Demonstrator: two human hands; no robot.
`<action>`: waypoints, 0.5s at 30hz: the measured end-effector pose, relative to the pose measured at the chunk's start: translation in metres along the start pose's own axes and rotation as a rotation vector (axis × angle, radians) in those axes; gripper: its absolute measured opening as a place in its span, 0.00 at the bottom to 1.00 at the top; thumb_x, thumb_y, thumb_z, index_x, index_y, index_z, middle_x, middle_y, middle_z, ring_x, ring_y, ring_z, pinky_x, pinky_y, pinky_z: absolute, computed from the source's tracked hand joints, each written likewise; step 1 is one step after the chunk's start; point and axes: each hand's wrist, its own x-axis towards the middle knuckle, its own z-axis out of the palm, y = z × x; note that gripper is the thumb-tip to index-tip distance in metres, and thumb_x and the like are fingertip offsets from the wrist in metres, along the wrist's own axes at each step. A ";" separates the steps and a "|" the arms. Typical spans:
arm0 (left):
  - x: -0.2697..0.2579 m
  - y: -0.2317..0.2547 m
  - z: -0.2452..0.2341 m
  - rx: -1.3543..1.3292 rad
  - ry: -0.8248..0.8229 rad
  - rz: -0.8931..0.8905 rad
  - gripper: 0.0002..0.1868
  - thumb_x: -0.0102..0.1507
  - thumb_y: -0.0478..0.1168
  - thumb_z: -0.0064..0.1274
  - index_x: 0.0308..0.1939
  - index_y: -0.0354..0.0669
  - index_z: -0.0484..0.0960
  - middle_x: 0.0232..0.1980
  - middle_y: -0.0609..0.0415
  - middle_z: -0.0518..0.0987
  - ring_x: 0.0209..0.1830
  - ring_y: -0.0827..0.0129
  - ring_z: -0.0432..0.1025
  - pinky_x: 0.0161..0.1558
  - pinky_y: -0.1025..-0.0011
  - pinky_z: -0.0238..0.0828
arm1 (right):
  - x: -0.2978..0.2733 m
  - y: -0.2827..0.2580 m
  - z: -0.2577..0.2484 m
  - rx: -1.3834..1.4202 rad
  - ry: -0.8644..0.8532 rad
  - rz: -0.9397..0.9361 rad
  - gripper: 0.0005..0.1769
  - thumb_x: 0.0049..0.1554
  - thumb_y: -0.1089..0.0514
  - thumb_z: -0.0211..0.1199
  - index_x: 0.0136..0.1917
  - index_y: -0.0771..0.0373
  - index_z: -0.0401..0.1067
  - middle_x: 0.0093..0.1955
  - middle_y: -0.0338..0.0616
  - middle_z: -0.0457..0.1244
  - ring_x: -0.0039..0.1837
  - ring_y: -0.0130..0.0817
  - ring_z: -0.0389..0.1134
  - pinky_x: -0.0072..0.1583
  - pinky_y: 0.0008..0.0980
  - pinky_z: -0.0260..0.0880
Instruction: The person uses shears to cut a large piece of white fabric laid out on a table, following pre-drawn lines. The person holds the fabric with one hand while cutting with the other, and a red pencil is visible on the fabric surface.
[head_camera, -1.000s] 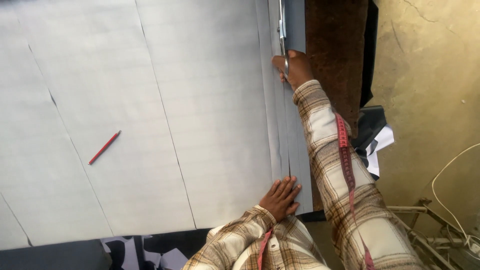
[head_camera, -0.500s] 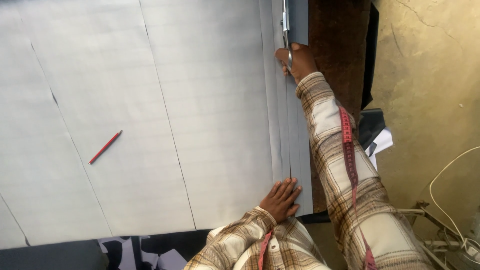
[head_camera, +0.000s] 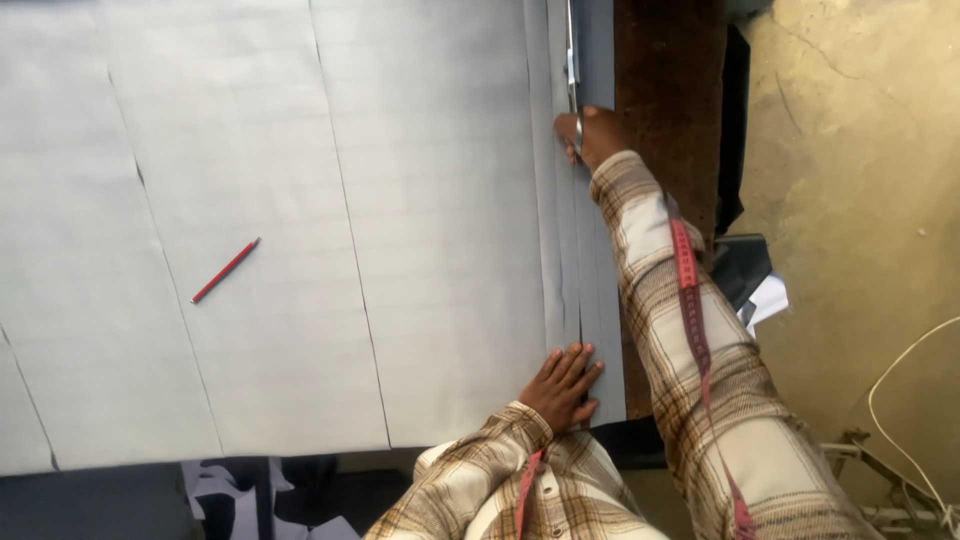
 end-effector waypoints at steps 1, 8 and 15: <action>0.007 -0.002 0.007 -0.018 0.178 -0.026 0.38 0.72 0.60 0.47 0.82 0.49 0.65 0.86 0.43 0.61 0.86 0.52 0.56 0.84 0.51 0.47 | 0.006 0.023 -0.002 0.046 -0.005 -0.049 0.11 0.52 0.56 0.69 0.36 0.57 0.67 0.31 0.39 0.61 0.33 0.27 0.66 0.33 0.26 0.69; 0.001 -0.004 0.028 -0.096 0.320 -0.038 0.38 0.66 0.60 0.50 0.78 0.51 0.73 0.84 0.43 0.67 0.84 0.51 0.62 0.82 0.51 0.50 | -0.075 0.148 -0.005 0.062 -0.068 -0.077 0.12 0.56 0.55 0.73 0.40 0.61 0.73 0.31 0.44 0.64 0.32 0.30 0.71 0.34 0.27 0.77; -0.010 0.005 0.021 -0.196 0.225 -0.172 0.32 0.63 0.52 0.64 0.70 0.50 0.78 0.82 0.44 0.67 0.82 0.47 0.62 0.80 0.47 0.53 | -0.173 0.276 -0.049 -0.125 -0.167 -0.088 0.22 0.60 0.45 0.77 0.40 0.63 0.71 0.29 0.47 0.64 0.32 0.34 0.70 0.37 0.33 0.75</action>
